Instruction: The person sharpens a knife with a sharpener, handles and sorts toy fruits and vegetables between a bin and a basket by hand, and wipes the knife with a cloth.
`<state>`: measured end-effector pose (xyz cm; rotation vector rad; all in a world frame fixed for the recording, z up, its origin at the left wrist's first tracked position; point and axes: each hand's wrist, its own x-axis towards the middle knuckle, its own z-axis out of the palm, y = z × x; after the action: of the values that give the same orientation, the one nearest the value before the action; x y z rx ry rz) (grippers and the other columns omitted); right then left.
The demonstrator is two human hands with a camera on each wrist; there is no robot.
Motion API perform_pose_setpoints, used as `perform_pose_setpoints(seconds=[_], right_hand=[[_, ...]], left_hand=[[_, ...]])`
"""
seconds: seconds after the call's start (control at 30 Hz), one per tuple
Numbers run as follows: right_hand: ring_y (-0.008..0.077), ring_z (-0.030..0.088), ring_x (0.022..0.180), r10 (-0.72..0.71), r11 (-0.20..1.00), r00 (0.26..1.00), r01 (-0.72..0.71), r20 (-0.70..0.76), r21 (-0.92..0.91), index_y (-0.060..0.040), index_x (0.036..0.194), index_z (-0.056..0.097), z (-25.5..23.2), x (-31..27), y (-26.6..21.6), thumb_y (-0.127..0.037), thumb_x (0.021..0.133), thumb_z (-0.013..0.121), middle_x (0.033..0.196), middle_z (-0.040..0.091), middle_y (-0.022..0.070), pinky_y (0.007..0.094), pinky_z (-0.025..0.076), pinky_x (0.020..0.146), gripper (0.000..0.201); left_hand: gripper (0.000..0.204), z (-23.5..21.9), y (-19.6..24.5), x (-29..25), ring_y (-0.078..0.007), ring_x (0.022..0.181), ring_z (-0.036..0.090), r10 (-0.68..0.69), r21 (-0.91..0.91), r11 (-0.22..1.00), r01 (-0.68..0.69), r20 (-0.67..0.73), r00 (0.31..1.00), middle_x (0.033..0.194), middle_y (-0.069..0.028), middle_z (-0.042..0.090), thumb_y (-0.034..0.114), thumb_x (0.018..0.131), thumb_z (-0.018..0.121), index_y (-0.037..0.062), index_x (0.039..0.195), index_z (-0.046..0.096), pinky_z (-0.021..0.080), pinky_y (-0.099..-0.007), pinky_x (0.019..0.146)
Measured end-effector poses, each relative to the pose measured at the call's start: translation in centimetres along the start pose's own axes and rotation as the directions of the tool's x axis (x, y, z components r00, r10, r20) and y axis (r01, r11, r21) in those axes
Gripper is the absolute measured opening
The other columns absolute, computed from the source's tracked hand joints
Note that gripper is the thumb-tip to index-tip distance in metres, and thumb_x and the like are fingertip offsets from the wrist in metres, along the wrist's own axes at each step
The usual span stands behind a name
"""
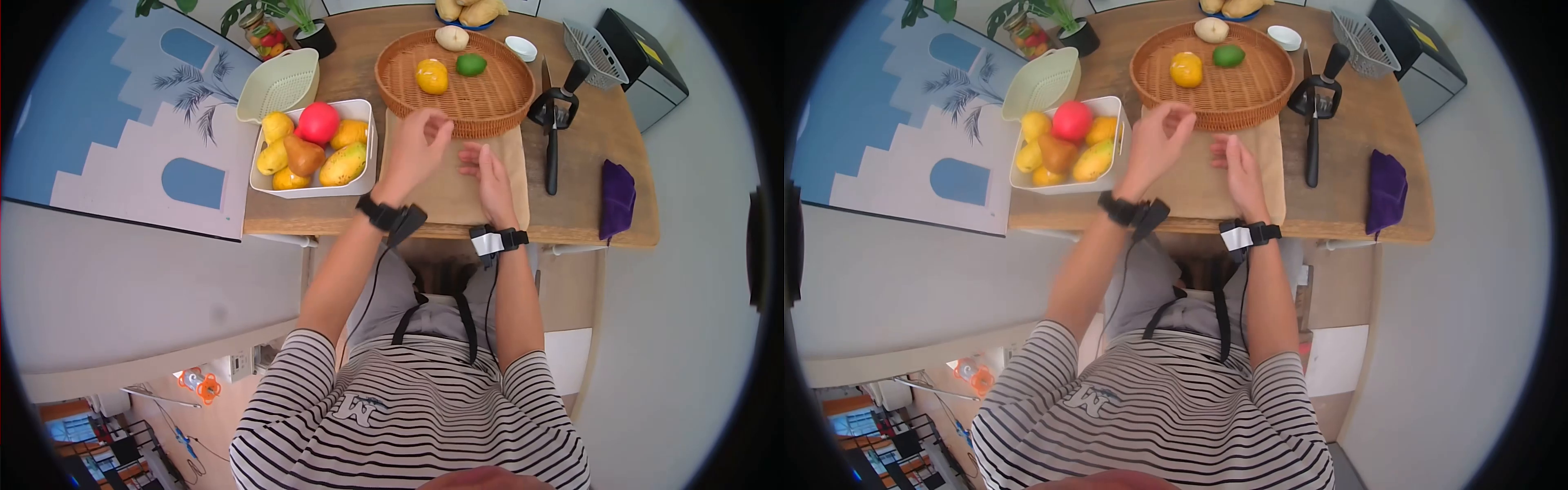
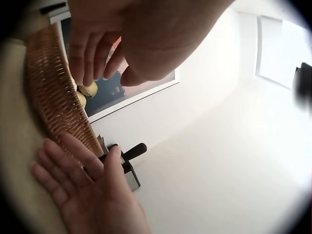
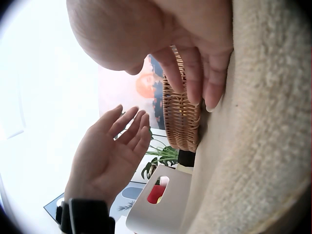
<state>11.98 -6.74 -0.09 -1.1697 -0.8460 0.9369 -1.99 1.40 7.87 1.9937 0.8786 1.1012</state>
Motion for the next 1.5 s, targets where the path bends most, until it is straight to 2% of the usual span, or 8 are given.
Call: perform_pose_setpoints(seconds=[0.27, 0.5, 0.67, 0.9, 1.03, 1.2, 1.27, 1.5], right_hand=[[0.0166, 0.059, 0.094, 0.001, 0.997, 0.999, 0.002, -0.042, 0.075, 0.0039, 0.117, 0.060, -0.1, 0.2, 0.0, -0.039, 0.106, 0.037, 0.102, 0.062, 0.0111, 0.0297, 0.051, 0.083, 0.050], [0.0163, 0.059, 0.093, 0.001, 0.999, 0.998, 0.001, -0.058, 0.041, 0.0044, 0.115, 0.061, 0.0, 0.1, 0.0, -0.038, 0.106, 0.037, 0.102, 0.062, 0.0108, 0.0298, 0.052, 0.081, 0.049], [0.0163, 0.060, 0.090, -0.004, 1.000, 0.999, 0.005, -0.048, 0.027, 0.0046, 0.114, 0.061, 0.0, 0.1, -0.1, -0.037, 0.105, 0.038, 0.101, 0.063, 0.0109, 0.0294, 0.052, 0.081, 0.048], [0.0162, 0.061, 0.088, -0.012, 1.000, 0.999, 0.013, -0.048, 0.015, 0.0031, 0.114, 0.061, 0.0, 0.1, 0.1, -0.037, 0.105, 0.039, 0.100, 0.063, 0.0101, 0.0290, 0.052, 0.081, 0.046], [0.0156, 0.060, 0.091, 0.000, 1.000, 1.000, 0.000, -0.031, -0.006, 0.0025, 0.116, 0.060, -0.1, 0.2, 0.3, -0.037, 0.105, 0.039, 0.101, 0.063, 0.0097, 0.0292, 0.052, 0.080, 0.046], [0.0200, 0.054, 0.113, -0.116, 0.983, 0.993, 0.120, -0.039, 0.137, -0.0009, 0.133, 0.049, 0.5, -0.5, -1.5, -0.035, 0.106, 0.037, 0.124, 0.055, 0.0128, 0.0327, 0.046, 0.097, 0.045], [0.0211, 0.052, 0.117, -0.162, 0.987, 0.987, 0.162, -0.012, 0.002, -0.0020, 0.135, 0.047, 0.5, -0.9, -2.1, -0.034, 0.105, 0.039, 0.128, 0.053, 0.0132, 0.0328, 0.043, 0.100, 0.044], [0.0214, 0.053, 0.114, -0.111, 0.980, 0.993, 0.105, -0.028, -0.167, -0.0029, 0.132, 0.049, 0.3, -0.5, -1.2, -0.031, 0.103, 0.045, 0.122, 0.057, 0.0126, 0.0318, 0.041, 0.100, 0.040]], left_hand=[[0.017, -0.6, -1.4, -2.9, -0.0195, 0.074, 0.067, -0.113, -0.015, 0.994, 0.113, 0.009, 0.994, 0.087, -0.0129, 0.068, 0.015, 0.089, 0.067, 0.0013, 0.100, 0.065, 0.053, -0.0299, 0.063], [0.038, -10.4, -2.8, 3.1, -0.0342, 0.098, 0.061, 0.250, 0.647, 0.752, -0.126, -0.103, 0.963, 0.095, -0.0185, 0.064, 0.024, 0.080, 0.074, 0.0042, 0.109, 0.061, 0.049, -0.0441, 0.081], [0.070, -15.2, -5.2, 3.6, -0.0385, 0.106, 0.060, -0.344, 0.883, 0.448, 0.137, 0.029, 0.939, 0.105, -0.0174, 0.064, 0.041, 0.071, 0.080, 0.0077, 0.126, 0.052, 0.047, -0.0527, 0.085], [0.083, -13.5, -2.8, 2.7, -0.0380, 0.109, 0.060, -0.265, 0.850, 0.491, 0.193, -0.066, 0.962, 0.115, -0.0193, 0.061, 0.042, 0.071, 0.081, 0.0095, 0.136, 0.043, 0.047, -0.0519, 0.088], [0.069, -7.9, 1.2, 1.1, -0.0363, 0.099, 0.063, 0.262, 0.370, 0.900, -0.232, -0.032, 0.964, 0.109, -0.0189, 0.063, 0.037, 0.076, 0.080, 0.0036, 0.129, 0.049, 0.051, -0.0414, 0.088], [0.059, 1.4, -0.9, -1.8, -0.0308, 0.091, 0.066, -0.101, -0.162, 0.977, 0.140, 0.226, 0.969, 0.097, -0.0170, 0.068, 0.048, 0.087, 0.068, -0.0005, 0.118, 0.057, 0.055, -0.0361, 0.076], [0.062, 3.1, -1.4, -1.8, -0.0249, 0.088, 0.068, -0.391, -0.533, 0.523, 0.665, 0.544, 0.743, 0.092, -0.0133, 0.068, 0.056, 0.094, 0.053, -0.0002, 0.119, 0.057, 0.056, -0.0311, 0.068], [0.061, 4.8, -3.2, -3.7, -0.0195, 0.100, 0.064, -0.343, -0.566, 0.611, 0.553, 0.440, 0.830, 0.110, -0.0147, 0.064, 0.054, 0.100, 0.040, 0.0004, 0.126, 0.053, 0.056, -0.0315, 0.074]])
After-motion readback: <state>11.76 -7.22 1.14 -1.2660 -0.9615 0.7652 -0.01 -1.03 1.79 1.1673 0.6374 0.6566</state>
